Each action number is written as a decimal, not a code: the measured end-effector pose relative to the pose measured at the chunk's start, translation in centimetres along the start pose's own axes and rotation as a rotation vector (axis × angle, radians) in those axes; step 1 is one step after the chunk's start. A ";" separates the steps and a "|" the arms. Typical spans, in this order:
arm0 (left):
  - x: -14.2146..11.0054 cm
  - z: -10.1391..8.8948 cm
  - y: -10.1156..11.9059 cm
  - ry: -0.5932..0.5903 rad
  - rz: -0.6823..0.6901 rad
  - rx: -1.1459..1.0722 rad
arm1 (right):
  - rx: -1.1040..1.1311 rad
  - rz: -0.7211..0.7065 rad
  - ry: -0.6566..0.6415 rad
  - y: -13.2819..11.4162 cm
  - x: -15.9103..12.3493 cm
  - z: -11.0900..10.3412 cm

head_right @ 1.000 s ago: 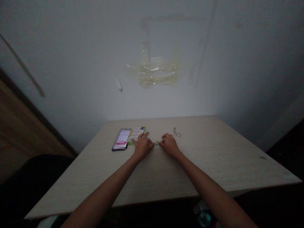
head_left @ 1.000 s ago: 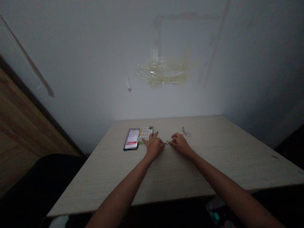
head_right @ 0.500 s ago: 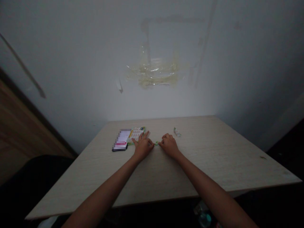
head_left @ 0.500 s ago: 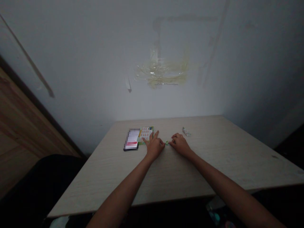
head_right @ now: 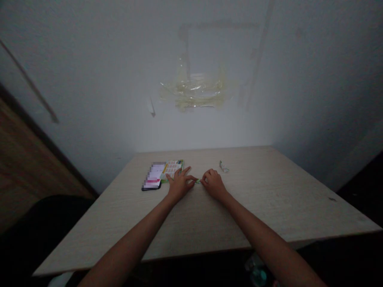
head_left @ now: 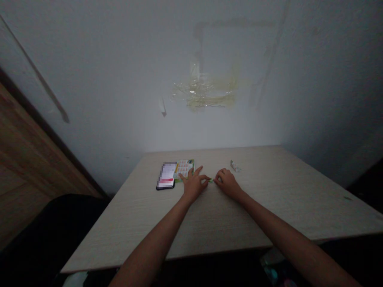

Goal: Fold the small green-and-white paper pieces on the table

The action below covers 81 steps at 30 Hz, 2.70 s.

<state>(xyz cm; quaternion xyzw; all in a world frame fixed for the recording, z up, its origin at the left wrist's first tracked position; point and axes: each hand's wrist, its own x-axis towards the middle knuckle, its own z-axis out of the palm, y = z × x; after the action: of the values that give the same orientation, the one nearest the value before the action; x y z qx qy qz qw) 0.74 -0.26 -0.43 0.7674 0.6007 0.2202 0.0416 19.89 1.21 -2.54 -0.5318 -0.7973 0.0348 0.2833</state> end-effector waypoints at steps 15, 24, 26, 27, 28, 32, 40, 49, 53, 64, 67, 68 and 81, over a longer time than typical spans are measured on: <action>-0.2 -0.5 -0.5 -0.036 0.109 -0.004 | 0.033 -0.065 0.033 -0.4 -0.5 -1.0; -0.5 -0.9 -0.2 -0.080 0.177 -0.068 | 0.048 0.018 0.023 0.4 -0.3 -0.6; -0.6 -0.9 -0.1 -0.066 0.204 -0.063 | 0.057 0.023 0.025 0.5 -0.2 -0.5; -0.6 -0.9 -0.1 -0.054 0.220 -0.055 | 0.060 0.023 0.026 0.6 -0.2 -0.4; -0.7 -0.9 0.0 -0.044 0.236 -0.046 | 0.063 0.021 0.028 0.6 -0.2 -0.4; -0.8 -0.9 0.3 -0.026 0.261 -0.006 | 0.113 -0.014 0.045 1.0 -0.1 -0.1; -0.9 -0.7 0.3 0.019 0.288 0.013 | 0.258 0.002 0.084 2.0 0.0 0.1; -1.2 -0.9 0.3 0.010 0.280 0.026 | 0.211 -0.037 0.067 2.1 -0.2 0.2; -1.2 -0.9 0.4 0.015 0.274 0.038 | 0.189 -0.055 0.079 2.2 -0.2 0.4; -1.0 -0.1 -0.2 0.086 0.351 0.035 | 0.125 -0.003 0.128 2.4 -0.1 1.3; -1.0 0.0 -0.3 0.097 0.357 0.033 | 0.104 0.005 0.122 2.3 0.0 1.1; -1.0 0.0 -0.3 0.098 0.358 0.035 | 0.096 0.010 0.117 2.3 0.1 1.1; -0.9 0.2 -0.4 0.083 0.355 0.031 | -0.004 0.058 0.096 1.4 0.2 0.4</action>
<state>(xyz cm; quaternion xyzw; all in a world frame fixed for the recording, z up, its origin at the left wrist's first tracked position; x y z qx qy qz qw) 0.26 -0.94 -0.97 0.8522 0.4604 0.2461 -0.0346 20.77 2.11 -3.30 -0.5561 -0.7672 0.0160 0.3191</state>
